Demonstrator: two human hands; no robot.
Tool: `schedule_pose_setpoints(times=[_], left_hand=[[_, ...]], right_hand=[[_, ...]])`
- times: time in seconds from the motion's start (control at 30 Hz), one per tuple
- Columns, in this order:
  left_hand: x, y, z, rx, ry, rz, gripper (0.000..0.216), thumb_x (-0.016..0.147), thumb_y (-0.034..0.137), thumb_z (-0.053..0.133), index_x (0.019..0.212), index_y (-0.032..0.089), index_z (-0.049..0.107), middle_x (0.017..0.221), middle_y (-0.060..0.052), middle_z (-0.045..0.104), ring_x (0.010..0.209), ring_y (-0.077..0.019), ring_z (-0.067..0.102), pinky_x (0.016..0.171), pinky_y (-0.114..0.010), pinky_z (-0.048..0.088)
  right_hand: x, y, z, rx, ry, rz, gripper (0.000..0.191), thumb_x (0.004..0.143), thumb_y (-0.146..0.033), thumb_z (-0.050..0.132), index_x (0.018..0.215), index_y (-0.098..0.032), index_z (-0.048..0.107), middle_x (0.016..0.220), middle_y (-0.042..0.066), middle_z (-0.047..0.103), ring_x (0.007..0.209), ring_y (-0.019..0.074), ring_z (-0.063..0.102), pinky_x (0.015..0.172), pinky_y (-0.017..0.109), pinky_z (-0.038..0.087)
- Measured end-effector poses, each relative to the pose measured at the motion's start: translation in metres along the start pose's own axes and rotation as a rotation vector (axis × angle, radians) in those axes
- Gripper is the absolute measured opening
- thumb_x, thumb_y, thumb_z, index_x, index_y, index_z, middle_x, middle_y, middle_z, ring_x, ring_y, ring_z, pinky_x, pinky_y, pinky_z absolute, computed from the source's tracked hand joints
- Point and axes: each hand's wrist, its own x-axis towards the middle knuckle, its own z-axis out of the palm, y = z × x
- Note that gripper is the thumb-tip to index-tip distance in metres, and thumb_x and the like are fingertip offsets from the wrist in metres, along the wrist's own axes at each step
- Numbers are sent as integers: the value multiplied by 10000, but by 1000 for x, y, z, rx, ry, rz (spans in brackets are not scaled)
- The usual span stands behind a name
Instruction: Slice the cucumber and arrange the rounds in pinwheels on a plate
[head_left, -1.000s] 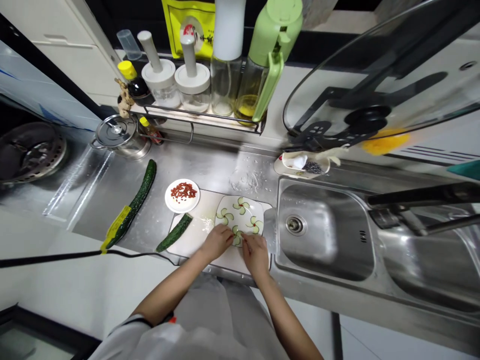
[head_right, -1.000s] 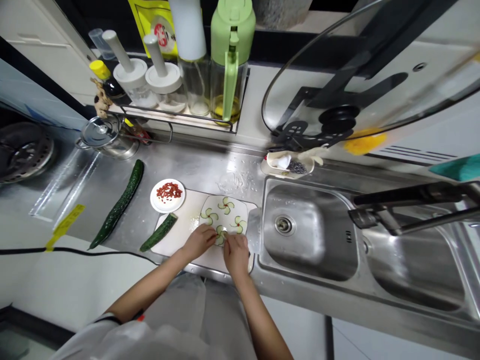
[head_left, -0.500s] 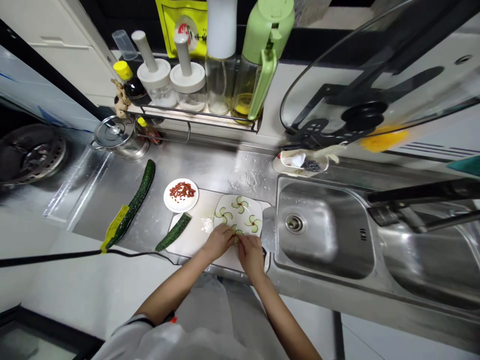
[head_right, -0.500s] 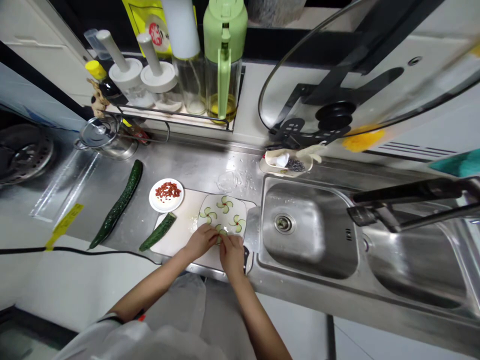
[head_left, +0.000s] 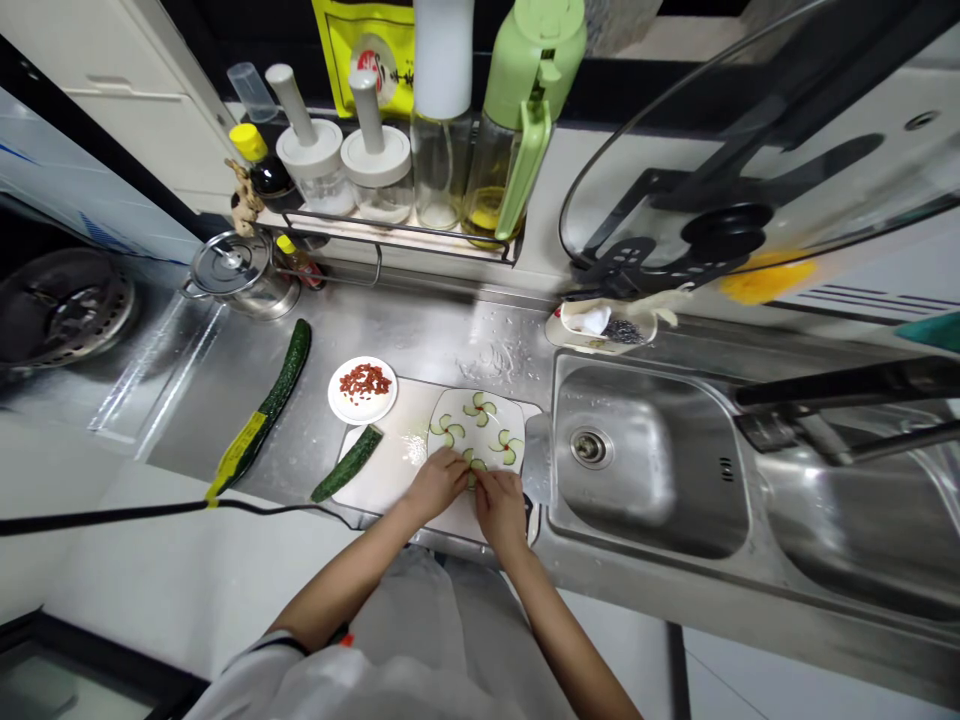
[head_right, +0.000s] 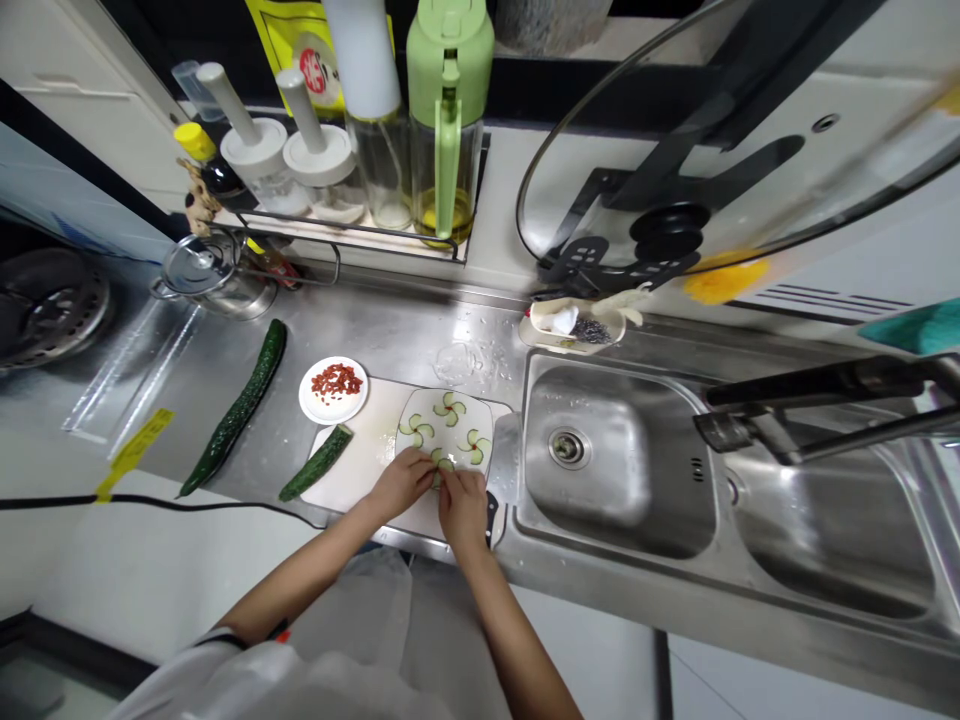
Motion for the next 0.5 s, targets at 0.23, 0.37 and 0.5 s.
schedule_pose_setpoints(times=[0.23,0.37,0.5], left_hand=[[-4,3,-3,-48,74,3,169,864,214,490,903,171,649,901,-65,608,904,-171,528,824,-330,474],[-11,0,-8,-97,218,-18,156,851,211,506,904,180,650,893,-67,621,903,-162,543,829,-317,478],[-19,-9,-19,-111,389,-188,177,844,224,503,955,186,636,971,-85,606,954,-171,554,857,-323,472]], right_hand=[[-1,0,-3,13,-9,4,284,882,-206,404,1032,-178,644,817,69,608,820,198,489,793,349,378],[-2,6,-10,23,12,25,282,866,-210,425,1051,-173,636,844,71,610,846,198,485,812,348,381],[0,19,-18,-19,103,97,316,854,-233,420,1094,-168,615,898,85,601,899,212,478,842,365,366]])
